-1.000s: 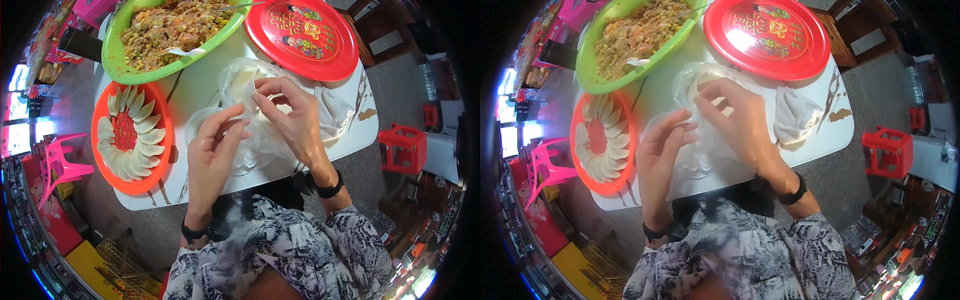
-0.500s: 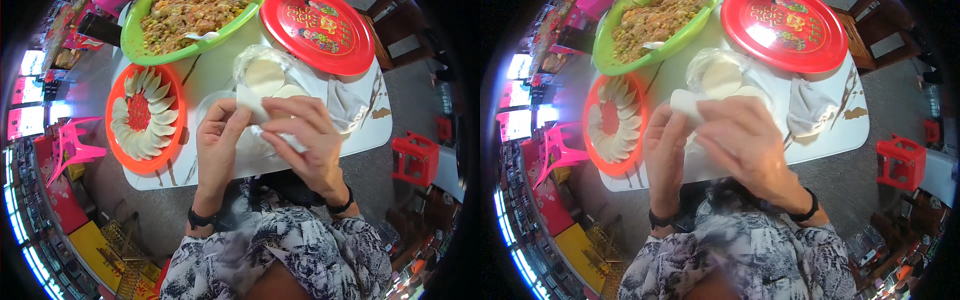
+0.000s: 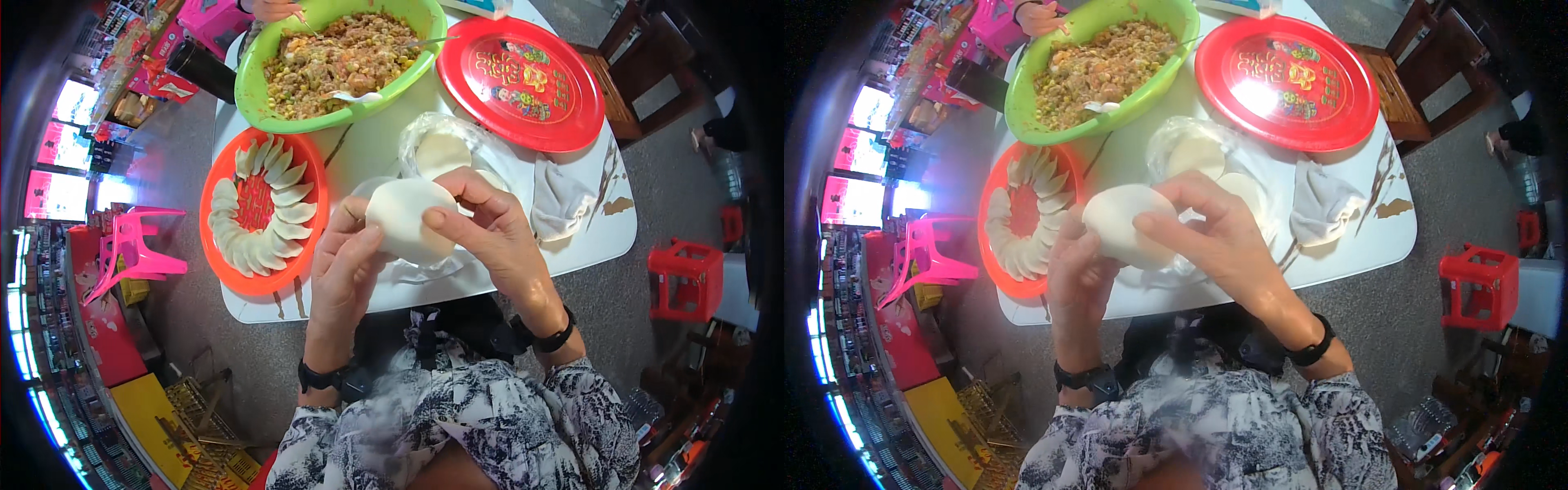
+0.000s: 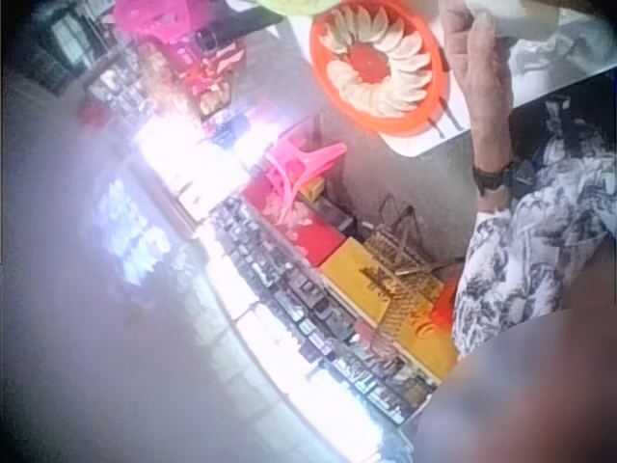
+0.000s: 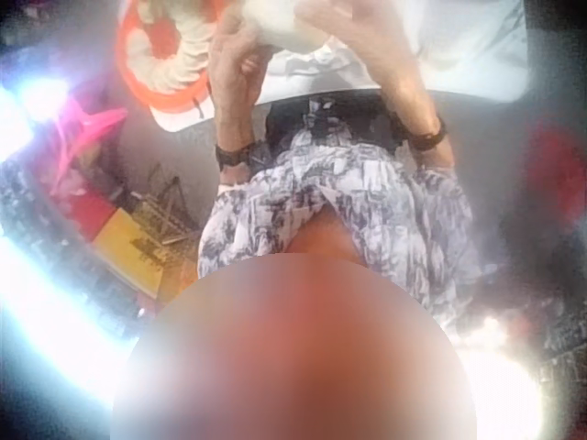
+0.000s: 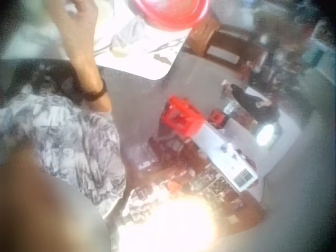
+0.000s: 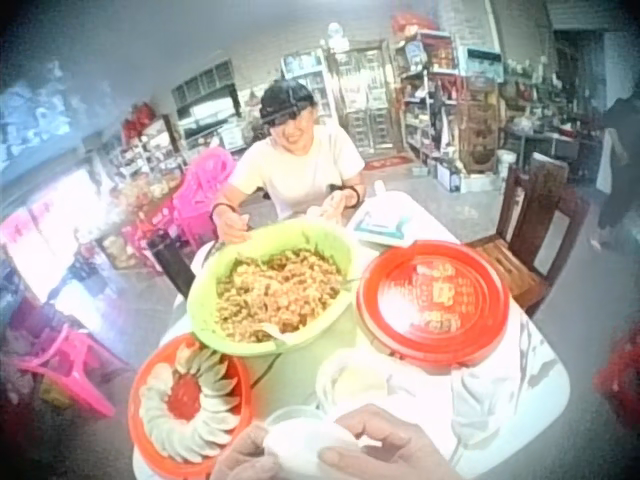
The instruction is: Preparing and folding dumplings by hand using wrappers and filling.
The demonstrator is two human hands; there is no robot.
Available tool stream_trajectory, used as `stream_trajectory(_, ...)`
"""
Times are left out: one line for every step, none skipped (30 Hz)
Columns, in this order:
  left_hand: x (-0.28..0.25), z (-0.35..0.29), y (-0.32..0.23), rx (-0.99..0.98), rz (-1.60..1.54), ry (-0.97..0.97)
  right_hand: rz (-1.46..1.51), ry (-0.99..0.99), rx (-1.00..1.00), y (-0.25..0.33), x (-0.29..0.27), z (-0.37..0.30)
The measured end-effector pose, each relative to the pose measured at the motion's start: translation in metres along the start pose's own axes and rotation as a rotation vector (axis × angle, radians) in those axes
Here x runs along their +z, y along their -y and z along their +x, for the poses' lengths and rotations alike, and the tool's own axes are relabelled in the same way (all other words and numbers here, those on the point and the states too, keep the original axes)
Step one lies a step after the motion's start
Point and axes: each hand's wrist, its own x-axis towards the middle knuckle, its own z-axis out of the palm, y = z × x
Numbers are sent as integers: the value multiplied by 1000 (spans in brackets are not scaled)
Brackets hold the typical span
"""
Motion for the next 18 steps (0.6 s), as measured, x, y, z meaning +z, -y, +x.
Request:
stream_trajectory(-2,-2,-1,14,29,28,-84,-28,-121,-1,3,2)
stream_trajectory(-4,-3,-2,27,56,56,-167,-55,-241,-1,6,4)
stream_trajectory(-5,-4,-3,31,-18,78,-183,-59,-293,2,10,4)
stream_trajectory(-3,-5,-2,38,-26,76,-192,-53,-291,2,11,5)
stream_trajectory(1,-6,-2,53,15,25,-272,-77,-382,1,11,7)
stream_trajectory(2,-8,-4,71,61,-31,-346,-97,-475,0,14,8)
stream_trajectory(-1,-9,-6,79,57,-37,-350,-87,-474,4,18,6)
stream_trajectory(-6,-10,-7,49,67,-18,-421,-70,-434,12,23,2)
stream_trajectory(-11,-9,-6,21,74,9,-499,-58,-398,22,26,0)
stream_trajectory(-18,-11,-4,31,67,12,-509,-53,-402,29,32,-2)
stream_trajectory(-26,-13,-2,25,80,52,-545,13,-424,36,39,-4)
stream_trajectory(-27,-13,-4,15,92,96,-584,74,-442,41,44,-5)
stream_trajectory(-28,-13,-8,-15,63,132,-582,110,-461,43,48,-4)
stream_trajectory(-25,-12,-11,-10,55,140,-594,108,-463,47,50,-3)
stream_trajectory(-21,-13,-16,12,34,157,-666,156,-465,52,53,-2)
stream_trajectory(-20,-13,-20,33,13,175,-739,203,-467,57,57,0)
stream_trajectory(-22,-14,-19,96,76,157,-747,207,-468,66,60,2)
stream_trajectory(-26,-15,-17,103,73,151,-796,250,-353,73,61,8)
